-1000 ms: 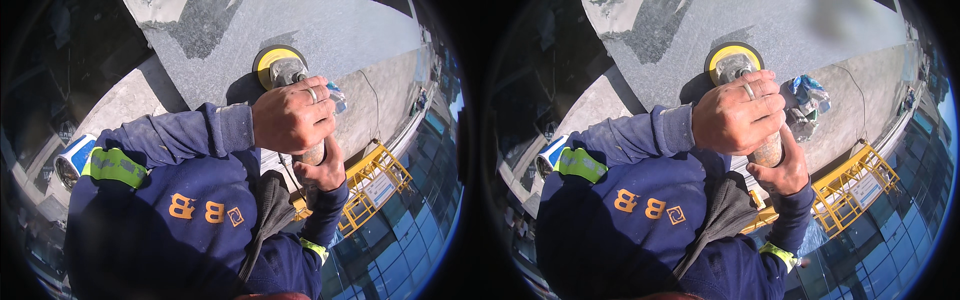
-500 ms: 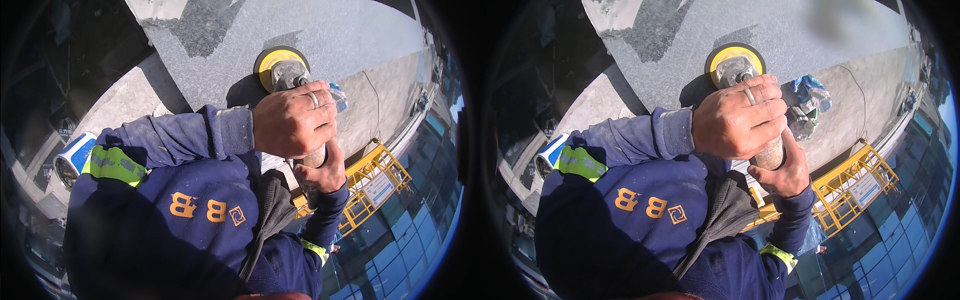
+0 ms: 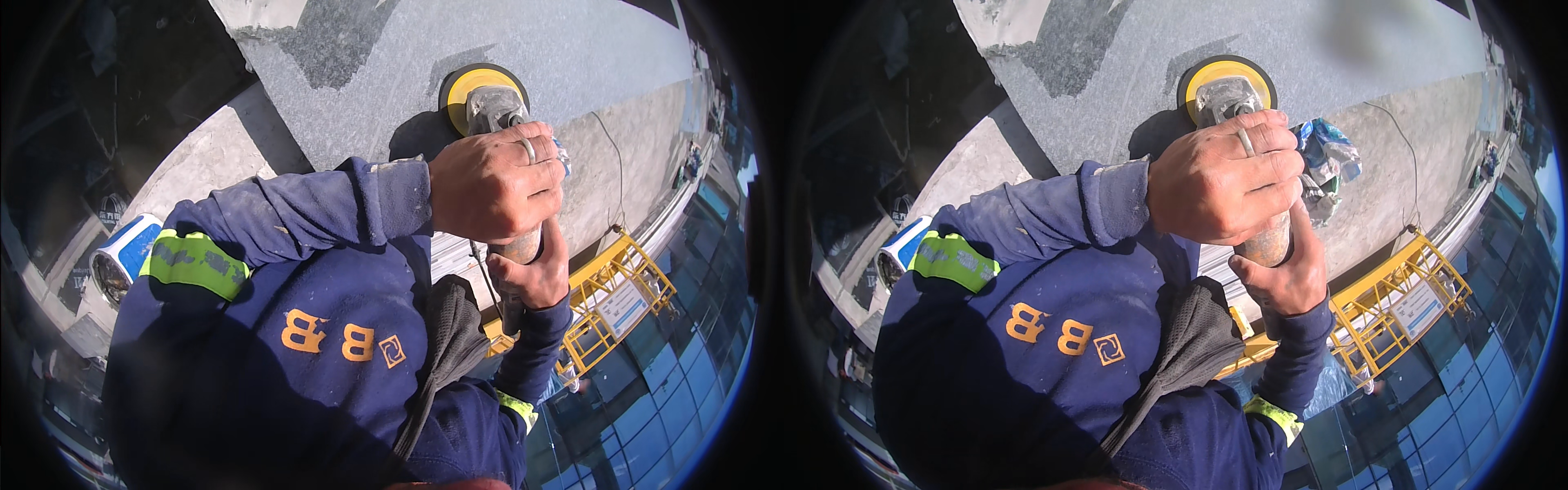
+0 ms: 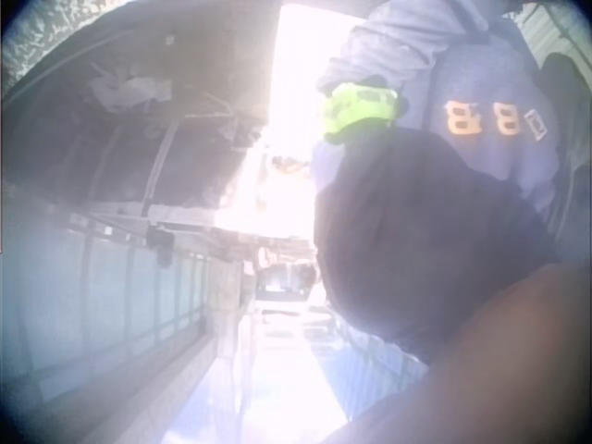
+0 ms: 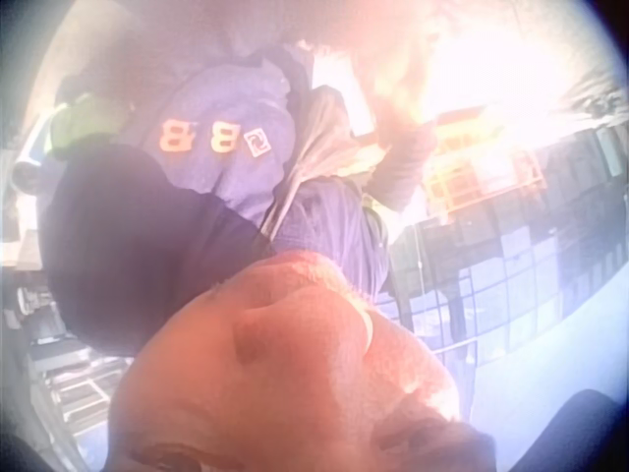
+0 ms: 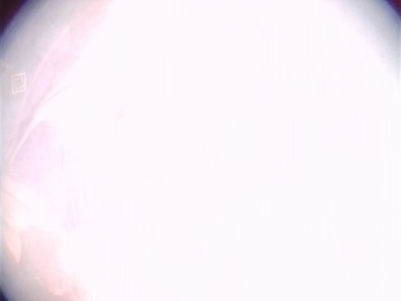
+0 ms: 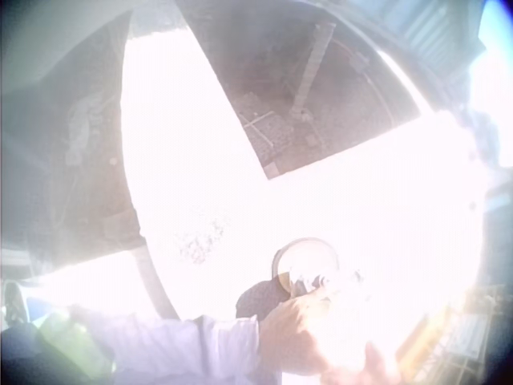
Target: The person uses an angle grinder to smooth the surface of a large stone slab. They repeatedly move the grinder across the slab and occasionally pause to wipe the surface with their hand.
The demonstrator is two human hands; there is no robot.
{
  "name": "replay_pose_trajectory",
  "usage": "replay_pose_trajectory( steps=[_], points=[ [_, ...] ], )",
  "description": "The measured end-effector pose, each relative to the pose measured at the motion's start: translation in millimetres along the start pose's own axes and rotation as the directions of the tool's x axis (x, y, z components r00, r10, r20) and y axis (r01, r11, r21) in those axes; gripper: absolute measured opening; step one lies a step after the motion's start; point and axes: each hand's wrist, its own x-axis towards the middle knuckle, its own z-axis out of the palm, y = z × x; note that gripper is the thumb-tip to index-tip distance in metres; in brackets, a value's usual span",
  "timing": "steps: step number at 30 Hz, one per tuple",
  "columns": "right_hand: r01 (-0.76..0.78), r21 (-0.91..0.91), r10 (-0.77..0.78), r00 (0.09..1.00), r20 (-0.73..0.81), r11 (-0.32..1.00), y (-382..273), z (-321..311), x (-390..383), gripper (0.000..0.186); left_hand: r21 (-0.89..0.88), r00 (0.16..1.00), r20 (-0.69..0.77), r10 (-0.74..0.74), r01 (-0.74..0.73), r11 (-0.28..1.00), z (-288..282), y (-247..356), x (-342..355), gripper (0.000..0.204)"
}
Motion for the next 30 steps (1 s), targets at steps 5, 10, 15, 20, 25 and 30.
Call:
replay_pose_trajectory(
  steps=[5,10,15,20,25,30],
  points=[
    [0.051,-0.084,-0.040,0.992,0.124,0.995,3,-1,2,0.093,0.025,0.999,-0.028,-0.046,0.047,0.999,-8,14,-9,0.031],
    [0.047,-0.062,-0.040,0.994,0.107,0.997,4,0,-3,0.088,0.016,0.995,-0.055,-0.083,0.084,0.996,-7,22,-13,0.030],
    [0.014,-0.067,-0.008,0.995,0.097,0.998,4,1,-5,0.088,0.019,0.997,-0.044,-0.058,0.059,0.998,-7,20,-15,0.032],
    [0.038,-0.097,-0.025,0.990,0.135,0.995,6,-1,-4,0.088,0.002,0.995,-0.080,-0.062,0.062,0.998,-7,25,-16,0.033],
    [0.035,-0.072,-0.029,0.997,0.078,0.997,6,-3,-6,0.087,-0.001,0.997,-0.068,-0.034,0.034,0.999,-2,20,-11,0.033],
    [0.057,-0.107,-0.042,0.989,0.138,0.993,6,-2,-6,0.090,0.001,0.998,-0.042,-0.042,0.042,0.999,-8,25,-16,0.031]
  ],
)
